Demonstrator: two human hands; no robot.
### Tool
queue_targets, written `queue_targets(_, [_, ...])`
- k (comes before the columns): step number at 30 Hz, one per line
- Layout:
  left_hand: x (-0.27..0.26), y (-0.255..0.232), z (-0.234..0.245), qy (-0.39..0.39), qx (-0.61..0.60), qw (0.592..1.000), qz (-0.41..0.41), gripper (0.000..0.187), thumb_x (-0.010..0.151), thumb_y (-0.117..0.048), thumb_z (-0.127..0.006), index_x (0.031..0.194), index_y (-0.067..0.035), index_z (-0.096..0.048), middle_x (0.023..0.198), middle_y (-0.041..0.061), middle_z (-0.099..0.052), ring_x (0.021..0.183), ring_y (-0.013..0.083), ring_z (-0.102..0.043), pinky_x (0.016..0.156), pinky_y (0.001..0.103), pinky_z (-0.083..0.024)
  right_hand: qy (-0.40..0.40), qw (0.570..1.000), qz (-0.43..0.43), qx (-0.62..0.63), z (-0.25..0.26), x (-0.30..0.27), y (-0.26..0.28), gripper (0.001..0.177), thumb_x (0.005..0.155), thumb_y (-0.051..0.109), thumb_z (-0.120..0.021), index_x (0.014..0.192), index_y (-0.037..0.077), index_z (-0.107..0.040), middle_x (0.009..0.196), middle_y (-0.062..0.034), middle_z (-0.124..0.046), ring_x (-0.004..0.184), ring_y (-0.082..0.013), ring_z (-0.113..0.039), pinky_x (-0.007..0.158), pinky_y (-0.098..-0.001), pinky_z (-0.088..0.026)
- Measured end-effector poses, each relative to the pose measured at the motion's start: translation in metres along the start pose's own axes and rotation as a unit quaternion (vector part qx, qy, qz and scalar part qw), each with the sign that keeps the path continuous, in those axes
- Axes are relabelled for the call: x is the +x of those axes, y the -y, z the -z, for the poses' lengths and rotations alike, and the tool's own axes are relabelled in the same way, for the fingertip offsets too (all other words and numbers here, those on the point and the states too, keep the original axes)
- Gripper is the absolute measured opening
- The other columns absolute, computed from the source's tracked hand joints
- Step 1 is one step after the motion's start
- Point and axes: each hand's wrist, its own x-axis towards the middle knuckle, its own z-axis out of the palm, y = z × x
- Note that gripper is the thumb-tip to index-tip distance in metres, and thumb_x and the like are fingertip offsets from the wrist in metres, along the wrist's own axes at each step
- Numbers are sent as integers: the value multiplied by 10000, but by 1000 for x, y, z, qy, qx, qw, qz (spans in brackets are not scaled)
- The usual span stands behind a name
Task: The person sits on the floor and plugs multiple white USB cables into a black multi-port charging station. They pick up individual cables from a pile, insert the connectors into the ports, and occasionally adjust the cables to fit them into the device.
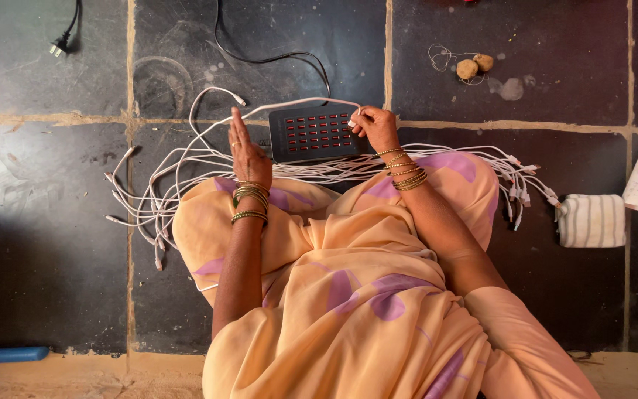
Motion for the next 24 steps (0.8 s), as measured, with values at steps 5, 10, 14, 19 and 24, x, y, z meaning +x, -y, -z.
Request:
queue_targets(5, [-19,21,-30,154,-93,979,92,884,846,44,-524,1614,-118,-117,1444,195,-557,1017,366,-708,721,444,-601,15,999,10,-43,-4,-1,9,96,970,71,-706,919,-2,-742,817,-47,-749,669,-80,-704,547,-208,-544])
queue_targets(10, [-27,41,-61,250,-16,964,89,283,1024,-148,-551,1291,-82,-481,1194,217,-662,979,413,-692,806,492,-573,24,999,-6,-44,-3,-4,11,88,977,76,-705,953,6,-751,800,-39,-739,658,-70,-674,551,-207,-531])
queue_targets(14, [-30,47,-67,261,7,963,57,236,1003,-207,-560,1193,-69,-583,1187,215,-651,996,421,-677,829,507,-563,36,998,-4,-47,-1,-3,7,65,960,63,-710,968,9,-747,805,-31,-741,668,-63,-682,560,-205,-544])
queue_targets(19, [-29,52,-70,291,26,954,64,298,1001,-242,-588,1243,-67,-574,1184,212,-652,1027,409,-673,877,503,-548,67,997,-9,-28,3,-3,2,50,940,36,-721,977,9,-740,830,-31,-742,702,-63,-679,610,-207,-560])
queue_targets(24, [-28,52,-68,298,25,952,64,301,992,-237,-596,1242,-70,-573,1190,200,-663,1057,400,-671,894,496,-545,73,997,-3,-41,3,-5,5,46,932,29,-735,973,11,-742,829,-41,-741,701,-67,-672,635,-216,-567])
